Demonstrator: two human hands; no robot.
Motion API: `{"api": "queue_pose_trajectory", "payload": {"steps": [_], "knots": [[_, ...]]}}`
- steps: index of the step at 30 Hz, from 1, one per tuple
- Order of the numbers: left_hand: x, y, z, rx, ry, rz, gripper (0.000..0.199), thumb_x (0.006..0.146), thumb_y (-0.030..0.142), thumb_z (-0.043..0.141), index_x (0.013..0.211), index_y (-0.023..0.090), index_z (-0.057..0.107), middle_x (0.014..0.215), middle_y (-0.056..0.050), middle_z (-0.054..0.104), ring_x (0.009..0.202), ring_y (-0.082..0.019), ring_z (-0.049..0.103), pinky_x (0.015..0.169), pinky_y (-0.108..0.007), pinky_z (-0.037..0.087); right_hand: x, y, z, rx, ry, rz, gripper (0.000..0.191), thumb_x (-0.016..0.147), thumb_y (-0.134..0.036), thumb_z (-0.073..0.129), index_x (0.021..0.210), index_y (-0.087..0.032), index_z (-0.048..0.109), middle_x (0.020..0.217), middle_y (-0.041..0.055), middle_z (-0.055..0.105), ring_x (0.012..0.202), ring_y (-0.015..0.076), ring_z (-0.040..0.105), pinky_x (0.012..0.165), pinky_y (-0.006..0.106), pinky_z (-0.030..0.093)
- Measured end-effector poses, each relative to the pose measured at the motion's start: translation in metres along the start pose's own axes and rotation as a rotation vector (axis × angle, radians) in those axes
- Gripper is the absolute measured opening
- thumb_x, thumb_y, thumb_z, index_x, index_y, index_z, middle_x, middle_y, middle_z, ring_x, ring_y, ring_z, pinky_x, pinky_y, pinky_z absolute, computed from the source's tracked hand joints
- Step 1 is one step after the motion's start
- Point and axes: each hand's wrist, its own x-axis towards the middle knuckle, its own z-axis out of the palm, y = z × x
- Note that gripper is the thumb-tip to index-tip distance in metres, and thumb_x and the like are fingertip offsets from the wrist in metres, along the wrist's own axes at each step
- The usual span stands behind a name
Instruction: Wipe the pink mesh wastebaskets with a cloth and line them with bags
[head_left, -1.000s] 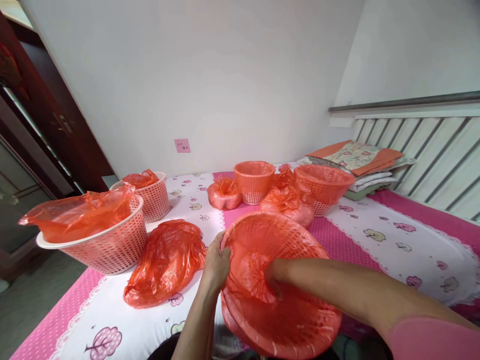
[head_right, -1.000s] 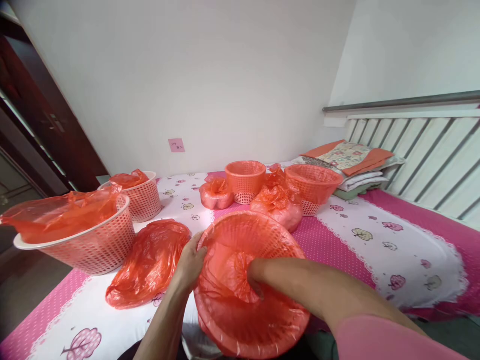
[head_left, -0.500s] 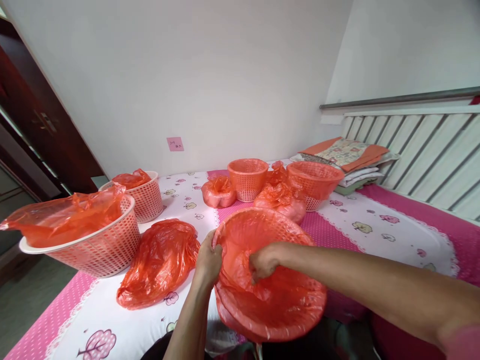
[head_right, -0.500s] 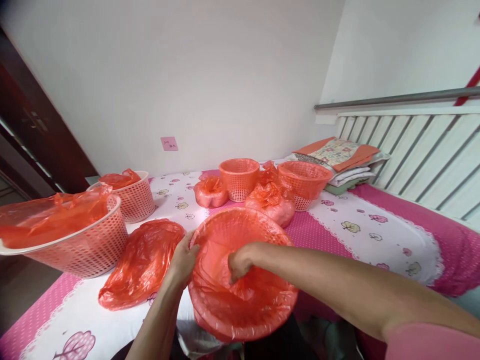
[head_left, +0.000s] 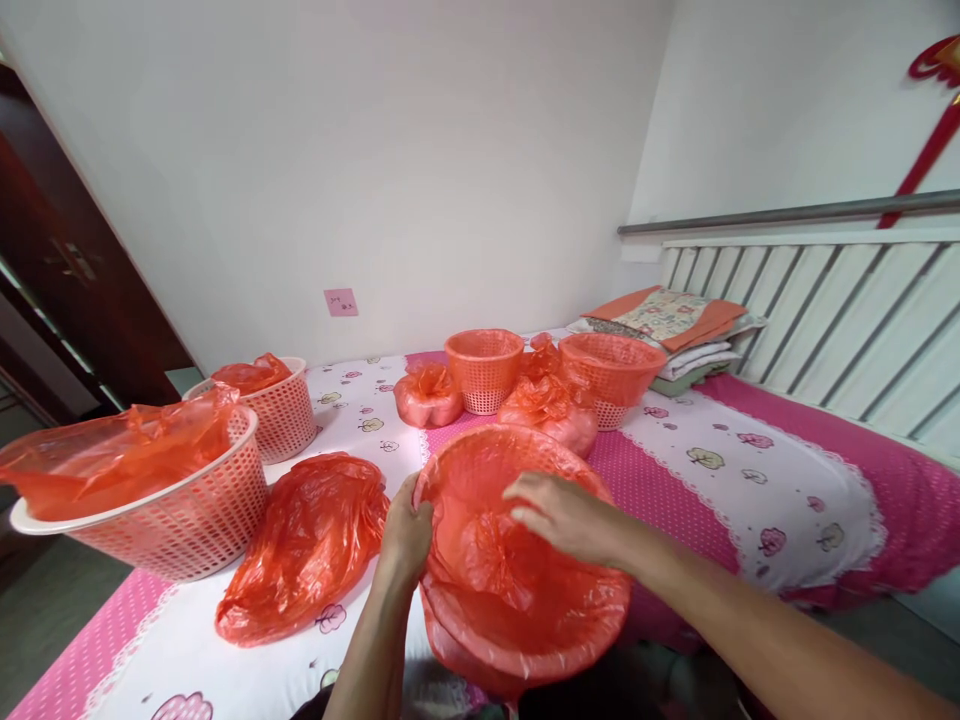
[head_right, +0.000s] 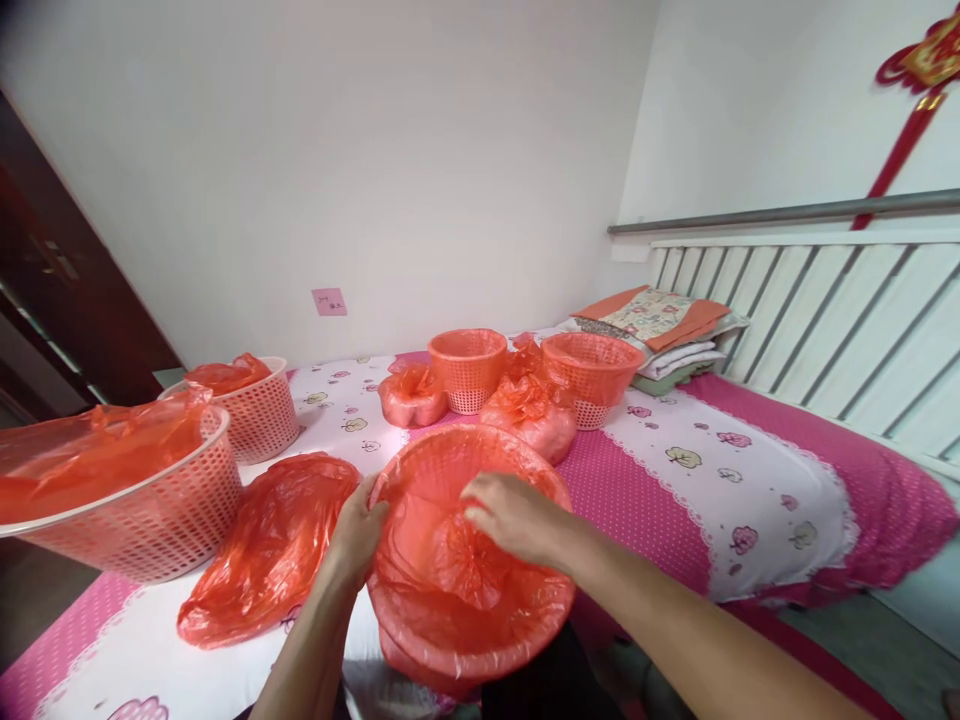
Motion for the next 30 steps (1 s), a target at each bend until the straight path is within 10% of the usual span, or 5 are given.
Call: {"api": "queue_pose_trajectory", "payload": {"steps": [5,10,17,22,30], "knots": [[0.001,0.0,0.0,-0.017,0.004,-0.022,0.032,0.074,0.026,0.071,0.106,0.02,0.073,0.092,-0.006,0.078,0.092,-0.028,0.071,0.088,-0.041,0.056,-0.026,0.047,-0.023,-0.097,0.48,0.185,0.035,0.09,-0.044,0.052,0.11,-0.021,0.07,0.111,0.015,0.072,0.106,0.0325,0.068,0.094,0.045,0.051],[0.003,-0.003,-0.002,-0.034,-0.001,-0.046,0.033,0.074,0.03,0.074,0.105,0.019,0.072,0.09,-0.005,0.077,0.088,-0.026,0.071,0.084,-0.039,0.056,-0.052,0.08,-0.006,0.244,0.409,0.419,0.041,0.082,-0.065,0.059,0.072,-0.025,0.061,0.063,0.0003,0.061,0.062,0.0216,0.056,0.06,0.032,0.042],[0.002,0.001,-0.001,-0.106,-0.038,-0.091,0.035,0.071,0.036,0.076,0.099,0.015,0.072,0.083,-0.005,0.077,0.075,-0.024,0.071,0.072,-0.037,0.056,-0.051,0.079,0.017,0.565,0.532,0.455,0.053,0.078,-0.076,0.063,0.07,-0.024,0.058,0.069,-0.0002,0.063,0.07,0.0217,0.059,0.065,0.031,0.047],[0.001,0.017,-0.017,-0.166,0.012,-0.119,0.055,0.074,0.043,0.082,0.121,0.016,0.072,0.125,-0.016,0.077,0.113,-0.03,0.073,0.096,-0.041,0.057,-0.063,0.068,0.009,0.67,0.596,0.496,0.048,0.083,-0.073,0.064,0.075,-0.026,0.057,0.073,0.001,0.066,0.067,0.0214,0.063,0.061,0.032,0.05],[0.007,0.003,-0.008,-0.246,-0.023,-0.13,0.057,0.072,0.051,0.085,0.116,0.015,0.076,0.118,-0.017,0.08,0.112,-0.037,0.074,0.101,-0.051,0.055,-0.078,0.065,0.02,0.933,0.4,0.544,0.053,0.065,-0.069,0.087,0.069,-0.022,0.062,0.058,-0.0033,0.064,0.05,0.0136,0.056,0.048,0.025,0.044]]}}
